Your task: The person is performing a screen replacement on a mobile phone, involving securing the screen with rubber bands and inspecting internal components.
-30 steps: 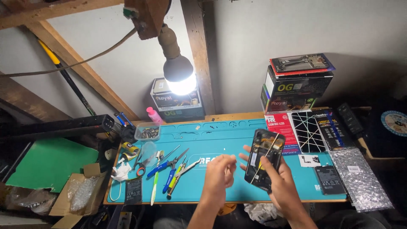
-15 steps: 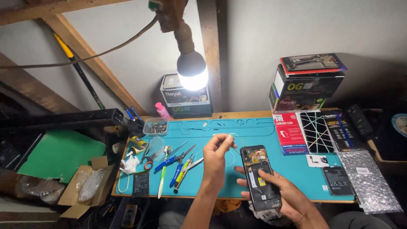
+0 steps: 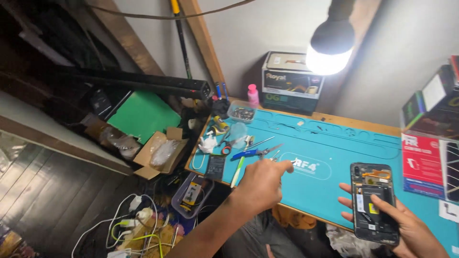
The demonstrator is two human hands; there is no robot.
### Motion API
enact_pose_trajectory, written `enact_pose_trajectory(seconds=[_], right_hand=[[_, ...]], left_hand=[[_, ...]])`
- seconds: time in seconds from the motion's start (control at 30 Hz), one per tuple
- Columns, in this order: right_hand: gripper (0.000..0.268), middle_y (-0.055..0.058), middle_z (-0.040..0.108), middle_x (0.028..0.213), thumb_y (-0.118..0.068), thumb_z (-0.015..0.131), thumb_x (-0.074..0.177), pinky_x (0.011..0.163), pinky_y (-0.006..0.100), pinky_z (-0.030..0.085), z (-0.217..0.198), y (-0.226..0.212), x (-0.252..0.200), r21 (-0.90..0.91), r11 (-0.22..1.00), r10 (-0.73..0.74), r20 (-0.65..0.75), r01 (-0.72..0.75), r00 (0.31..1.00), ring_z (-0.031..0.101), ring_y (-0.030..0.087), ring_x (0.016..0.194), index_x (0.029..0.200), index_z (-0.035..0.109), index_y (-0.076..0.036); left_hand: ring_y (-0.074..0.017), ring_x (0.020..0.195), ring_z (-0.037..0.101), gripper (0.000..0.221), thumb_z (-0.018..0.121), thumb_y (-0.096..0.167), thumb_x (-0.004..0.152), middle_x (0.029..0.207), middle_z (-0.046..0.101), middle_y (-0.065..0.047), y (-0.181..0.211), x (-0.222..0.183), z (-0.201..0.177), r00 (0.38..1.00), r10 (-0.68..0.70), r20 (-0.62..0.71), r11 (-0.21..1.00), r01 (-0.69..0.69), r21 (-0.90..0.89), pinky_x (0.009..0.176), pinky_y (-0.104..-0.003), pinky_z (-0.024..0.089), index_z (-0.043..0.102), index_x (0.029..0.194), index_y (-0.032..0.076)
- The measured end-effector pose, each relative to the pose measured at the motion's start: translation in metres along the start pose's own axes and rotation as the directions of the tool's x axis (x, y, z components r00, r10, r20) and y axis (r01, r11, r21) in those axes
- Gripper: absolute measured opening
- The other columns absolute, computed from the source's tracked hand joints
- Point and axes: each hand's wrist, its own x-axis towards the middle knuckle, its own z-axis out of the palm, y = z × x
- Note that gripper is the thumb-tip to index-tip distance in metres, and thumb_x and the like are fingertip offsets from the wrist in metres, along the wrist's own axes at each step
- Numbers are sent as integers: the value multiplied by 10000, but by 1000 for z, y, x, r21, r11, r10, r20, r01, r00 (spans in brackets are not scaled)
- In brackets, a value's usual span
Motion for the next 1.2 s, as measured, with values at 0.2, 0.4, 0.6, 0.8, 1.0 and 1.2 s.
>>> enact_pose_trajectory(seconds=[0.2, 0.4, 0.6, 0.8, 1.0, 1.2], right_hand=[[515, 298, 735, 1510, -190, 748, 1149, 987, 607, 667, 35, 12, 14, 26, 992, -123, 241, 120, 963, 747, 493, 1275, 1564, 533, 28], [573, 294, 776, 1489, -193, 923, 1186, 955, 622, 767, 15, 24, 63, 116, 967, -253, 444, 226, 859, 821, 492, 1257, 1528, 535, 53], [617, 317, 781, 1480, -152, 1012, 1209, 957, 639, 788, -116, 75, 116, 189, 944, -329, 505, 269, 798, 837, 514, 1256, 1517, 525, 69], [559, 359, 681, 1524, -43, 958, 1288, 1000, 688, 749, -128, 68, 113, 276, 930, -363, 571, 245, 736, 759, 552, 1312, 1523, 476, 116], [678, 434, 547, 1563, 104, 988, 1401, 1093, 747, 637, -134, 66, 117, 399, 896, -426, 637, 198, 643, 616, 618, 1385, 1596, 339, 78], [737, 420, 521, 1600, 63, 996, 1452, 1124, 740, 595, -122, 75, 120, 429, 884, -444, 646, 186, 621, 577, 610, 1421, 1611, 276, 52]], left_hand=[[-375, 979, 750, 507, 684, -48, 856, 1015, 808, -129, -61, -57, -10, 983, -181, -41, 960, 167, -225, 865, -551, 604, 773, 1310, 161], [-449, 857, 779, 423, 503, -70, 924, 991, 794, -256, -136, -84, -39, 892, -342, -297, 939, 310, -148, 639, -575, 625, 791, 1201, 67], [-409, 765, 762, 279, 607, -169, 902, 894, 785, -203, -205, -60, -19, 744, -292, -601, 921, 388, 33, 528, -493, 589, 764, 1020, 28], [-453, 959, 762, 451, 578, -85, 937, 1130, 810, -180, -229, -61, 39, 844, -370, -388, 929, 343, -138, 725, -568, 629, 775, 1310, 76], [-370, 1160, 651, 358, 643, -63, 878, 1246, 743, -145, -248, -76, 59, 763, -260, -592, 965, 197, -171, 912, -508, 591, 775, 1204, 3], [-355, 1286, 584, 345, 752, -6, 910, 1315, 702, -187, -261, -82, 56, 841, -268, -470, 961, 201, -190, 962, -494, 623, 801, 1251, 8]])
